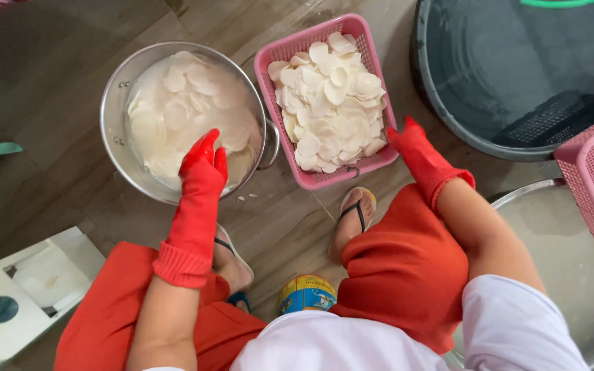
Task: The person uses a manual mandoline slicer to slice white vegetable pieces into thin rounds, collecting them in a metal bowl. They then transfer the sliced pieces by hand into a pink plastic basket.
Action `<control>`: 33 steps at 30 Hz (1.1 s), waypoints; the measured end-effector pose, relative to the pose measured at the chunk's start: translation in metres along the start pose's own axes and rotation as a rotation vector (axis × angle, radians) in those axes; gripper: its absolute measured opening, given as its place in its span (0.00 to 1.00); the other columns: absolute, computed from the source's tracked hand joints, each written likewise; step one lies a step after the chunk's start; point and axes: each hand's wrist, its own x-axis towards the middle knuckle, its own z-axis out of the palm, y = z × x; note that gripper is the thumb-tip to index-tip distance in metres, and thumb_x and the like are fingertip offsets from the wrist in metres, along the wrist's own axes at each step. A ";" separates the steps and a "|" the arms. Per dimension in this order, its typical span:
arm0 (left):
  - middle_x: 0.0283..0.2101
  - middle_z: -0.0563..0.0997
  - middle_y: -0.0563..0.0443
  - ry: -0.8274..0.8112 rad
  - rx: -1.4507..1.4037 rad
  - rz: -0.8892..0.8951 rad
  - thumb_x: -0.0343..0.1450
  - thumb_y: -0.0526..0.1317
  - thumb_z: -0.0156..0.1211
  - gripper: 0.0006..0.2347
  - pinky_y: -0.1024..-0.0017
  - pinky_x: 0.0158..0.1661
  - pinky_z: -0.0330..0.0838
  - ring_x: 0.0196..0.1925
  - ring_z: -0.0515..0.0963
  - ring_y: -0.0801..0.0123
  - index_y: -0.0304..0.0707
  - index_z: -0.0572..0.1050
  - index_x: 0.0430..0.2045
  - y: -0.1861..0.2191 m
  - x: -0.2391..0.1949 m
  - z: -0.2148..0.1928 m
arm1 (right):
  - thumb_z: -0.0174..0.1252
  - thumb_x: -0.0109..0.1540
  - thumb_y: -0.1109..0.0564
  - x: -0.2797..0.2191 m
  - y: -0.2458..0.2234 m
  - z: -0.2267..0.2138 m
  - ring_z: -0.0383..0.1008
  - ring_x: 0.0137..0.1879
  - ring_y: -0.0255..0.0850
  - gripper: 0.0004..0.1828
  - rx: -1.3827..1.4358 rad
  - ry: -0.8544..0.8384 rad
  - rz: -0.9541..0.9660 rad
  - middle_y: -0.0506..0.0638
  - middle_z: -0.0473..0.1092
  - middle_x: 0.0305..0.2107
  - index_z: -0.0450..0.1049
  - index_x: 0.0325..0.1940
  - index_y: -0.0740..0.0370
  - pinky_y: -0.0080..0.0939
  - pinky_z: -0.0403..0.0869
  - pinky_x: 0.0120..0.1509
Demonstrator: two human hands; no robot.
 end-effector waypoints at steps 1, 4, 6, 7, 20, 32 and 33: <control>0.66 0.72 0.47 0.273 -0.168 0.226 0.76 0.42 0.55 0.20 0.56 0.64 0.69 0.66 0.73 0.52 0.53 0.70 0.65 0.010 -0.006 0.002 | 0.61 0.63 0.33 -0.026 -0.012 -0.005 0.66 0.70 0.55 0.43 0.154 -0.044 -0.017 0.62 0.67 0.63 0.61 0.75 0.55 0.55 0.67 0.72; 0.60 0.78 0.39 0.566 -0.448 0.523 0.75 0.32 0.57 0.17 0.56 0.62 0.72 0.62 0.76 0.47 0.40 0.76 0.59 0.082 -0.029 -0.012 | 0.59 0.65 0.43 -0.073 -0.034 -0.021 0.68 0.67 0.59 0.34 0.404 -0.071 -0.037 0.65 0.70 0.59 0.65 0.72 0.58 0.57 0.70 0.70; 0.60 0.77 0.38 0.582 -0.567 0.599 0.76 0.30 0.54 0.16 0.55 0.64 0.71 0.63 0.75 0.44 0.37 0.75 0.59 0.135 -0.036 -0.007 | 0.58 0.67 0.46 -0.097 -0.050 -0.042 0.67 0.68 0.62 0.32 0.501 -0.046 -0.038 0.68 0.69 0.60 0.65 0.72 0.62 0.58 0.69 0.70; 0.63 0.76 0.42 0.552 -0.535 0.561 0.77 0.33 0.52 0.17 0.58 0.66 0.70 0.65 0.74 0.48 0.43 0.73 0.63 0.157 -0.036 0.006 | 0.56 0.67 0.47 -0.110 -0.062 -0.056 0.68 0.67 0.63 0.30 0.495 -0.062 -0.020 0.68 0.69 0.59 0.66 0.71 0.62 0.59 0.68 0.70; 0.53 0.81 0.52 0.148 -0.502 -0.256 0.67 0.44 0.67 0.19 0.60 0.58 0.75 0.57 0.81 0.57 0.53 0.71 0.52 0.088 0.042 0.242 | 0.59 0.63 0.46 -0.057 -0.050 -0.040 0.69 0.67 0.56 0.32 0.471 -0.084 -0.080 0.62 0.72 0.58 0.69 0.70 0.58 0.57 0.67 0.72; 0.50 0.82 0.35 0.352 -0.876 -0.197 0.69 0.36 0.69 0.17 0.56 0.54 0.77 0.55 0.81 0.42 0.38 0.76 0.53 0.108 0.038 0.208 | 0.69 0.58 0.46 -0.041 -0.060 -0.065 0.77 0.59 0.43 0.24 0.453 0.085 0.049 0.46 0.78 0.48 0.79 0.59 0.40 0.45 0.75 0.62; 0.50 0.82 0.35 0.351 -0.879 -0.191 0.69 0.36 0.69 0.17 0.56 0.54 0.77 0.55 0.81 0.42 0.38 0.76 0.53 0.116 0.033 0.205 | 0.69 0.58 0.46 -0.047 -0.059 -0.076 0.77 0.59 0.43 0.24 0.453 0.091 0.049 0.46 0.78 0.48 0.79 0.59 0.40 0.45 0.75 0.62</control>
